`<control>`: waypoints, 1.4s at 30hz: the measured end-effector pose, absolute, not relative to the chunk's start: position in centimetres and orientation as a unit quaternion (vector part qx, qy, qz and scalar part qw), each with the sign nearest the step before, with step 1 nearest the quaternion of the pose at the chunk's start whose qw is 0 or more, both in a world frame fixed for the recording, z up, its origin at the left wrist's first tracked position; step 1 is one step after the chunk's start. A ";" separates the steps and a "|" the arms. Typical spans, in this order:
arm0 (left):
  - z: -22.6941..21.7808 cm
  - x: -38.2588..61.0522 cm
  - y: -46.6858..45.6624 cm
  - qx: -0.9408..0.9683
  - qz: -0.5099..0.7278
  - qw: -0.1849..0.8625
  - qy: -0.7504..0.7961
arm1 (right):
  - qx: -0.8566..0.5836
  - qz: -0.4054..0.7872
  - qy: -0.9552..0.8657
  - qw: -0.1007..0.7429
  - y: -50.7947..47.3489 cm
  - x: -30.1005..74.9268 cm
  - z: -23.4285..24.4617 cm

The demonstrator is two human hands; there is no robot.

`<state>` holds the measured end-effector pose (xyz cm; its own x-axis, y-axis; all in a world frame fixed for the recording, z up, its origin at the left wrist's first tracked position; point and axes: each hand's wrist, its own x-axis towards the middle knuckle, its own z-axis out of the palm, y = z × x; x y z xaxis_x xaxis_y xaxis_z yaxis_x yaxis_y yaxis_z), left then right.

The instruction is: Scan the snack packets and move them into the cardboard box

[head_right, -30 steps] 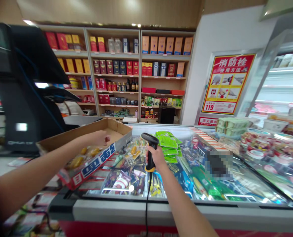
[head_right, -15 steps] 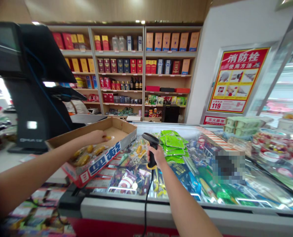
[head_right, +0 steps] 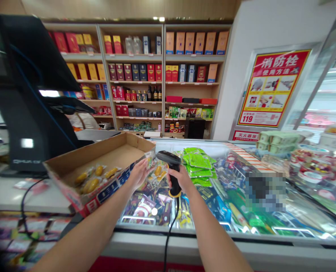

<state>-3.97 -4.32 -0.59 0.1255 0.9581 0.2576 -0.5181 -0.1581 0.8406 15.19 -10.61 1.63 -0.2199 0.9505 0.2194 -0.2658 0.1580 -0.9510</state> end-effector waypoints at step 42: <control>1.4 2.9 -1.5 0.544 0.510 0.434 0.506 | -0.464 0.502 -0.420 0.597 -13.6 21.8 2.5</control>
